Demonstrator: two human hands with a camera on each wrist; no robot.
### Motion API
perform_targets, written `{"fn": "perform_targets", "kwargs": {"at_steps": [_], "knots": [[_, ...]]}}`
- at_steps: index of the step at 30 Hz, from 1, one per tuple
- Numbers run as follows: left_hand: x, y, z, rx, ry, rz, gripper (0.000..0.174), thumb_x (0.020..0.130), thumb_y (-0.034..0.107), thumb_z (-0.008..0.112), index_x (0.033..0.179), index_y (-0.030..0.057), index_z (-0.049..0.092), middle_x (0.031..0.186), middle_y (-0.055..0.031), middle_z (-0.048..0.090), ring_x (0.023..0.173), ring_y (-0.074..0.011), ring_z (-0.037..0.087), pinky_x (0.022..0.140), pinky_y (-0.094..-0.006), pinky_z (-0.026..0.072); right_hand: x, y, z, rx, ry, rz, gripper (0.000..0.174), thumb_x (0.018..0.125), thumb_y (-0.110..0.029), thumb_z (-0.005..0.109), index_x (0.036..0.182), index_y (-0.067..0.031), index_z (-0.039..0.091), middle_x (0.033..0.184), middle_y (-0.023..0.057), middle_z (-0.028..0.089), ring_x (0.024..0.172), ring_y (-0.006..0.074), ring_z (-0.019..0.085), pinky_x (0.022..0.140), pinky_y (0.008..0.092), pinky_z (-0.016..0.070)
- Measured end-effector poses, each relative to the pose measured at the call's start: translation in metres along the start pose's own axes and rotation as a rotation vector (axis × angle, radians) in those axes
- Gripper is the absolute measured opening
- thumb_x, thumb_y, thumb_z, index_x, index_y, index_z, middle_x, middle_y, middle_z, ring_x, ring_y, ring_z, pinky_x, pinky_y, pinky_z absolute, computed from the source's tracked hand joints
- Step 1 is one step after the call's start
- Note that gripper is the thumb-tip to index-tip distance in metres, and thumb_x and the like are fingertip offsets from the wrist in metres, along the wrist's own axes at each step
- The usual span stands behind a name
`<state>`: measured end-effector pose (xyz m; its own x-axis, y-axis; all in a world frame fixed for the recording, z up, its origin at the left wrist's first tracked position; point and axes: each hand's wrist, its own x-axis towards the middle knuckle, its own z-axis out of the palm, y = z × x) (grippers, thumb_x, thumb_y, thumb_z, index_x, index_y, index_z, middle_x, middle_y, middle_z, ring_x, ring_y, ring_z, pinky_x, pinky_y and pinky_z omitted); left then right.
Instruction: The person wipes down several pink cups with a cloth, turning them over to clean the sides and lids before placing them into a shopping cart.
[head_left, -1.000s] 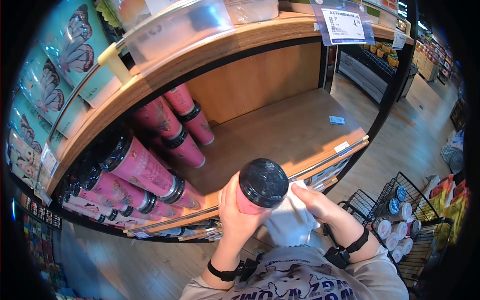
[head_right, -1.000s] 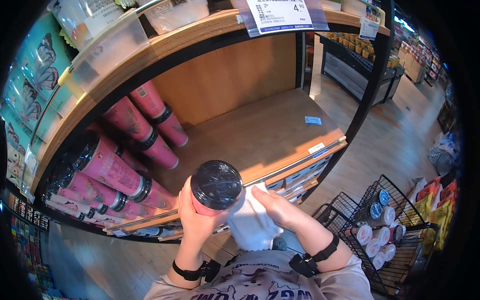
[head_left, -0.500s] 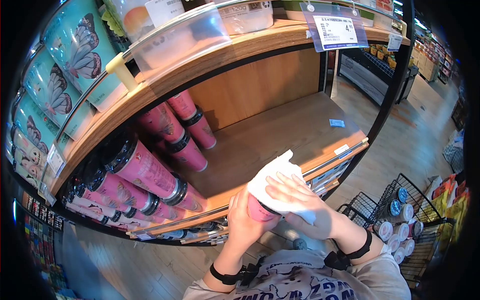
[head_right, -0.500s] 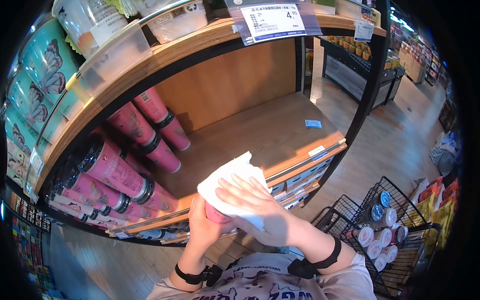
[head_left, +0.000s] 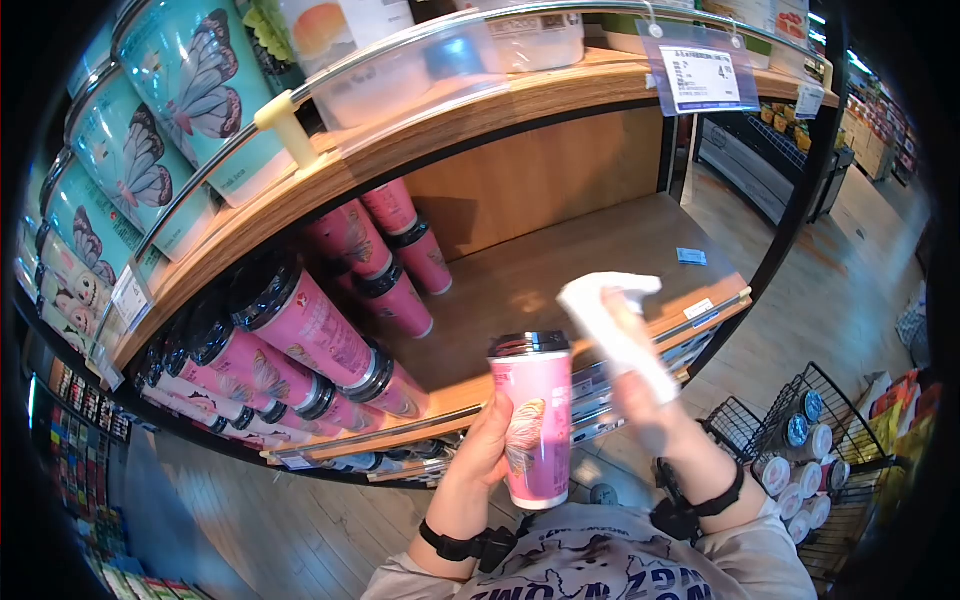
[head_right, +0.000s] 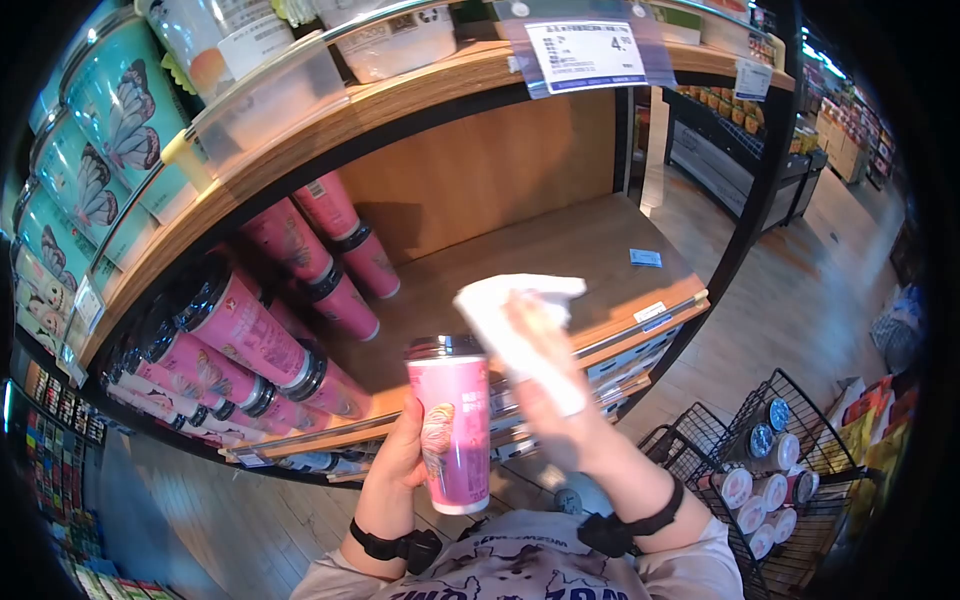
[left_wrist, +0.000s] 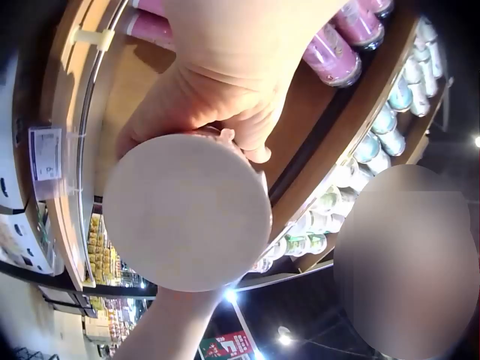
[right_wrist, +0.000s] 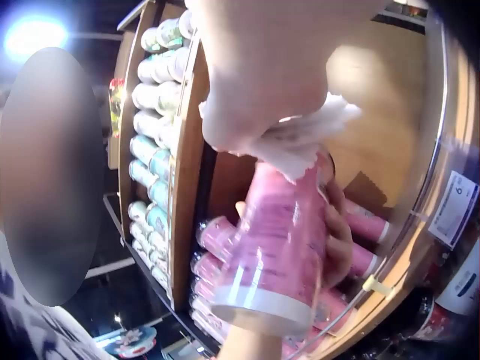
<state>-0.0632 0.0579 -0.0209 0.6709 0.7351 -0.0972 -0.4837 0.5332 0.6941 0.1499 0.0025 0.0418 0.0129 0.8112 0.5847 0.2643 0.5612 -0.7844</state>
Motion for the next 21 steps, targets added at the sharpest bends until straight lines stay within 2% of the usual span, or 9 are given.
{"fn": "perform_targets", "kwargs": {"at_steps": [3, 7, 9, 10, 15, 16, 18, 19, 21], "knots": [[0.002, -0.003, 0.023, 0.099, 0.037, -0.072, 0.082, 0.084, 0.066, 0.042, 0.140, 0.0076, 0.032, 0.130, -0.0131, 0.051, 0.115, -0.0237, 0.055, 0.096, -0.0406, 0.0475, 0.008, -0.013, 0.026, -0.580, -0.290, -0.134, 0.053, 0.093, -0.028, 0.050, 0.143, -0.0168, 0.037, 0.149, 0.0184, 0.027, 0.139, 0.0430, 0.017, 0.111, 0.0578, 0.0129], [0.010, 0.012, 0.038, -0.057, 0.197, 0.021, 0.094, 0.079, 0.079, 0.032, 0.142, 0.0094, 0.032, 0.141, -0.0156, 0.042, 0.127, -0.0324, 0.044, 0.101, -0.0464, 0.0421, -0.001, -0.018, 0.025, -0.465, -0.583, -0.196, 0.057, 0.086, -0.025, 0.057, 0.141, -0.0251, 0.041, 0.152, 0.0067, 0.028, 0.139, 0.0450, 0.017, 0.109, 0.0612, 0.0152], [0.019, 0.017, 0.027, -0.408, -0.318, 0.000, 0.106, 0.070, 0.086, 0.037, 0.144, 0.0098, 0.030, 0.141, -0.0179, 0.041, 0.128, -0.0353, 0.042, 0.102, -0.0489, 0.0409, -0.003, -0.024, 0.026, -0.424, -0.622, -0.230, 0.058, 0.084, -0.024, 0.058, 0.140, -0.0262, 0.042, 0.151, 0.0023, 0.029, 0.140, 0.0414, 0.018, 0.109, 0.0613, 0.0158], [0.010, 0.014, 0.028, -0.342, -0.073, -0.038, 0.105, 0.070, 0.084, 0.046, 0.140, 0.0073, 0.034, 0.133, -0.0182, 0.049, 0.121, -0.0348, 0.049, 0.098, -0.0488, 0.0444, -0.006, -0.024, 0.024, -0.348, -0.717, -0.233, 0.053, 0.086, -0.028, 0.055, 0.138, -0.0253, 0.045, 0.151, 0.0025, 0.030, 0.140, 0.0412, 0.018, 0.109, 0.0621, 0.0153], [0.019, 0.021, 0.016, -0.476, 0.206, 0.001, 0.069, 0.086, 0.058, 0.054, 0.125, 0.0014, 0.048, 0.113, -0.0177, 0.061, 0.100, -0.0316, 0.062, 0.088, -0.0469, 0.0515, -0.017, -0.009, 0.001, 0.021, -0.974, -0.153, 0.043, 0.091, -0.035, 0.048, 0.132, -0.0223, 0.056, 0.147, -0.0024, 0.039, 0.144, 0.0311, 0.011, 0.113, 0.0548, 0.0065], [0.023, 0.022, 0.009, -0.385, 0.141, 0.083, 0.068, 0.087, 0.057, 0.053, 0.125, 0.0013, 0.048, 0.114, -0.0179, 0.061, 0.100, -0.0304, 0.062, 0.088, -0.0461, 0.0519, -0.017, -0.004, -0.008, 0.186, -0.935, -0.088, 0.047, 0.092, -0.038, 0.048, 0.130, -0.0101, 0.057, 0.140, 0.0069, 0.048, 0.141, 0.0318, 0.023, 0.115, 0.0498, 0.0042], [0.026, 0.026, 0.001, -0.306, 0.000, 0.143, 0.066, 0.088, 0.057, 0.051, 0.126, 0.0025, 0.048, 0.115, -0.0156, 0.061, 0.102, -0.0276, 0.062, 0.089, -0.0458, 0.0512, -0.035, 0.027, -0.032, 0.679, -0.864, 0.407, 0.056, 0.092, -0.040, 0.050, 0.126, 0.0039, 0.054, 0.131, 0.0182, 0.054, 0.130, 0.0340, 0.042, 0.114, 0.0464, 0.0168], [0.026, 0.026, -0.002, -0.306, -0.004, 0.141, 0.066, 0.088, 0.057, 0.051, 0.126, 0.0025, 0.048, 0.115, -0.0156, 0.061, 0.102, -0.0276, 0.062, 0.089, -0.0458, 0.0512, -0.054, 0.051, -0.051, 0.772, -0.547, 0.753, 0.055, 0.092, -0.035, 0.056, 0.126, 0.0076, 0.050, 0.119, 0.0178, 0.061, 0.105, 0.0224, 0.062, 0.094, 0.0347, 0.0469], [0.025, 0.022, -0.006, -0.492, 0.020, 0.119, 0.071, 0.086, 0.061, 0.051, 0.129, 0.0044, 0.047, 0.122, -0.0169, 0.057, 0.107, -0.0310, 0.059, 0.093, -0.0487, 0.0483, -0.040, 0.041, -0.054, 0.698, 0.021, 0.853, 0.045, 0.095, -0.032, 0.052, 0.123, 0.0036, 0.050, 0.113, 0.0118, 0.063, 0.098, 0.0211, 0.064, 0.087, 0.0340, 0.0508]]}}
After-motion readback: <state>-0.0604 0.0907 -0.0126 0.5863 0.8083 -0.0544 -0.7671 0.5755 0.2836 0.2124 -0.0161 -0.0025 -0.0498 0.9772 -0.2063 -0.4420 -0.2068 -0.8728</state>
